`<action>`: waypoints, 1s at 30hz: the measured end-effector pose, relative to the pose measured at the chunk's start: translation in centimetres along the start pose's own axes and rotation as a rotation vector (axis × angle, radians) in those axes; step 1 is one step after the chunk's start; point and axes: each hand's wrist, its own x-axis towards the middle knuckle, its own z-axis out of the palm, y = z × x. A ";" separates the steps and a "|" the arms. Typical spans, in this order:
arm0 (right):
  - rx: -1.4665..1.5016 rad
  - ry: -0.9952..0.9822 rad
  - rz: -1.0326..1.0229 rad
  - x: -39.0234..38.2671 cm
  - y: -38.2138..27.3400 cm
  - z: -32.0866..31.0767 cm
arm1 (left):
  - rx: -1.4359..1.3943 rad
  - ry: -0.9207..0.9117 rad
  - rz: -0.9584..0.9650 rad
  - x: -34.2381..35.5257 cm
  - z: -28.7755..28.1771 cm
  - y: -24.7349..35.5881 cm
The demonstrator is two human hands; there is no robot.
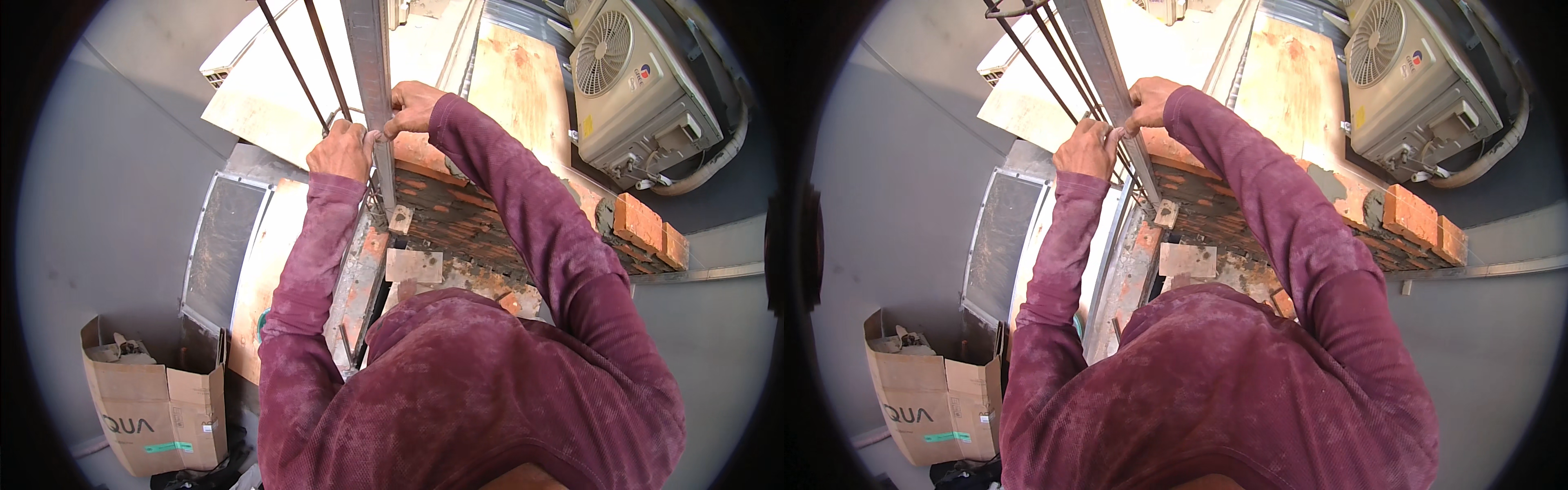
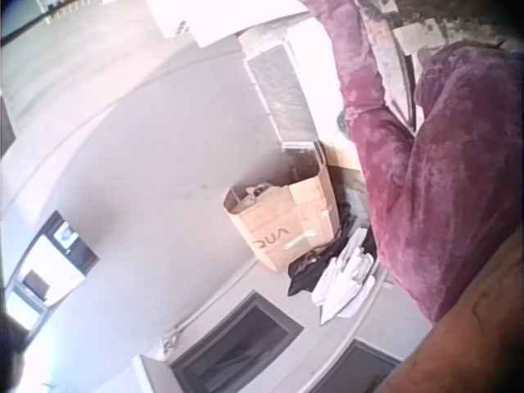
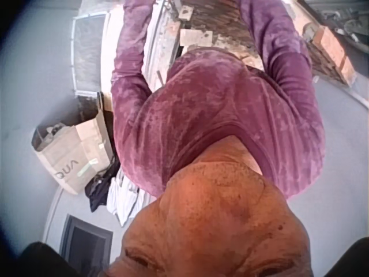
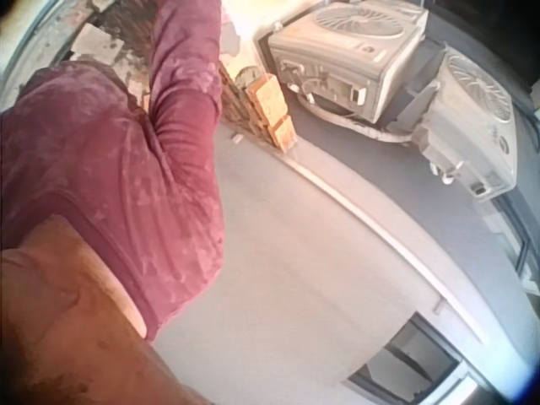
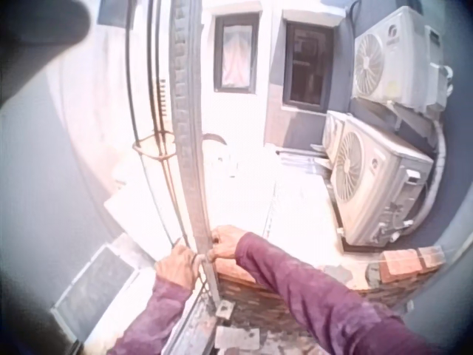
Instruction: The person applies mortar to a brick wall using a trowel and places bricks on top, then adjusts a guide string.
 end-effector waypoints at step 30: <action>0.021 0.082 -0.027 -1.8 -1.2 -0.1 | -0.399 0.098 -0.086 0.2 2.2 -1.0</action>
